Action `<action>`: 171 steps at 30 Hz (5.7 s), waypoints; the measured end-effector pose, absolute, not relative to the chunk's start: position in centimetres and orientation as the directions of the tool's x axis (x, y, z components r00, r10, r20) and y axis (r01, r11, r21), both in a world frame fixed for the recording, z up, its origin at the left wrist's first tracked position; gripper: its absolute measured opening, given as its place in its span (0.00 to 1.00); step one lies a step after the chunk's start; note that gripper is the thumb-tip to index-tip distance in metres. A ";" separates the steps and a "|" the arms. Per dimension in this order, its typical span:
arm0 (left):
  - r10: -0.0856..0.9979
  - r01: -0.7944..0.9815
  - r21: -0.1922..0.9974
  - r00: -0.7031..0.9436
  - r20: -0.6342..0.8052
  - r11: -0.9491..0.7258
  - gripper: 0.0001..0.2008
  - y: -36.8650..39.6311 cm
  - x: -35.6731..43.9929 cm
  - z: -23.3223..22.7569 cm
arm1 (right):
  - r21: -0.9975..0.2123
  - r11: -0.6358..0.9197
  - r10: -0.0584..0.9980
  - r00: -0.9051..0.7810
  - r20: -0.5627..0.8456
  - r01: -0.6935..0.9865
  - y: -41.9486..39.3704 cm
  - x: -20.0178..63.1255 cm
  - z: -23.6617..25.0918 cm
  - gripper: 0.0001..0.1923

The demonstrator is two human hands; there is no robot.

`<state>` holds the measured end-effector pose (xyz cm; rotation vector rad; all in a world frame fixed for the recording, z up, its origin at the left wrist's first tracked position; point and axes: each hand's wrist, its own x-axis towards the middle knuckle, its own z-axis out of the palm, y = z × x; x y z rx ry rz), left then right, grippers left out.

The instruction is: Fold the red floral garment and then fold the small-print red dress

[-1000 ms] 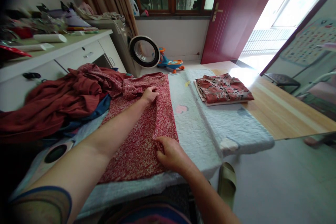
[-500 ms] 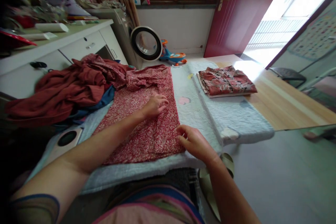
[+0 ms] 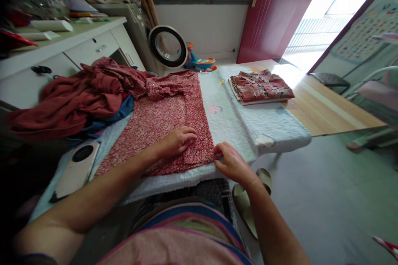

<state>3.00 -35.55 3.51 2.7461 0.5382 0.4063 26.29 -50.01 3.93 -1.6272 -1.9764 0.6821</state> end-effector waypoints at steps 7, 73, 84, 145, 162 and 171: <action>0.328 0.204 0.532 0.933 0.149 -0.822 0.18 -37.7 0.6 3.9 | -0.614 0.171 0.985 -0.136 0.104 0.771 -50.5 25.7 3.3 0.07; 0.458 0.349 0.408 0.864 0.207 -0.844 0.09 -42.6 -1.7 4.5 | -0.592 0.234 0.968 -0.125 0.219 0.772 -50.5 25.0 3.2 0.06; 0.419 0.319 0.481 0.901 0.115 -0.817 0.08 -42.3 -0.8 5.5 | -0.541 0.293 0.952 -0.295 0.085 0.788 -46.4 25.0 3.4 0.08; 0.864 0.835 0.259 0.410 0.293 -0.485 0.11 -15.0 8.0 -0.6 | -0.281 0.113 0.992 -0.091 0.089 0.953 -16.2 24.9 3.1 0.13; 0.923 0.839 0.386 0.348 0.165 -0.385 0.13 -6.9 10.3 3.8 | -0.377 0.164 0.957 -0.055 0.285 0.912 -16.8 24.7 -0.6 0.09; 0.950 0.812 0.503 0.303 0.072 -0.296 0.13 2.5 13.7 3.0 | -0.561 0.141 0.940 0.067 0.334 0.816 -16.4 24.9 -0.9 0.07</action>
